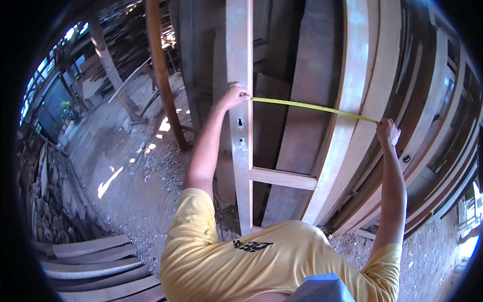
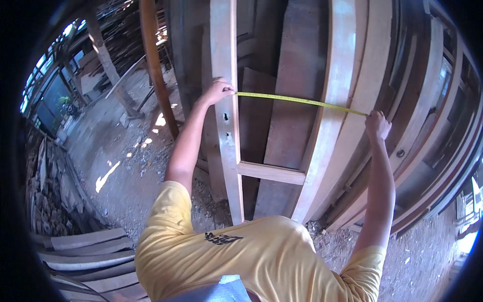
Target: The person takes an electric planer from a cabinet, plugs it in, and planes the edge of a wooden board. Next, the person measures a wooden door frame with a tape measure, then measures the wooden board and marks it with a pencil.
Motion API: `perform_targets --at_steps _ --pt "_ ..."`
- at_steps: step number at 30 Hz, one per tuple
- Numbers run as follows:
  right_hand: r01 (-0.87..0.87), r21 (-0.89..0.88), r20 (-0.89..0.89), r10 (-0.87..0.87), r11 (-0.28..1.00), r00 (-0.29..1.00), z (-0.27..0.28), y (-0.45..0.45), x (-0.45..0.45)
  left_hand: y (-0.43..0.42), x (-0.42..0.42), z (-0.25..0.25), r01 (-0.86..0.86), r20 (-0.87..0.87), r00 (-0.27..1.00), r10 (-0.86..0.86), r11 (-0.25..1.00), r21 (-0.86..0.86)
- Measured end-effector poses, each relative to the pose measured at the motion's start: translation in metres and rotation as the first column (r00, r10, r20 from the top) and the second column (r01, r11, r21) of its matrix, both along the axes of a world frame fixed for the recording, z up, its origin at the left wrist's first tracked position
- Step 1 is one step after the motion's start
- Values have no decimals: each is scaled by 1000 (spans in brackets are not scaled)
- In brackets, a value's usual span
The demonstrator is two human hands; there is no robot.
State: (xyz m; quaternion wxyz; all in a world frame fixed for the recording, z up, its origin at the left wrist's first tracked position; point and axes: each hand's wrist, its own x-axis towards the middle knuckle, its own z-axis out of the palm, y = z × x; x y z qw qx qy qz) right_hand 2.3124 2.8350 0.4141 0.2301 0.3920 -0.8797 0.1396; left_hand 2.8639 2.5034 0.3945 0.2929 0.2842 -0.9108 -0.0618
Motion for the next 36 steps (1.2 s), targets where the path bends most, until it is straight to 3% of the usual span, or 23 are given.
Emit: perform_targets --at_steps 8,11,20,23,36 --pt "-6 -20 -7 6 1000 1000 1 -3 4 9 0 5 -1 -12 1000 1 1000 28" --pt "-33 -37 3 33 999 999 -1 -5 0 8 -1 5 -38 -33 999 42 990 133" --pt "-34 -57 14 35 998 999 4 -4 9 10 -1 4 11 -94 996 -2 995 97" --pt "1 -28 24 -1 1000 1000 8 -3 15 9 -1 5 -17 -27 999 20 994 110" --pt "93 -23 3 -93 995 996 9 4 41 18 -1 5 14 -57 998 -10 997 76"
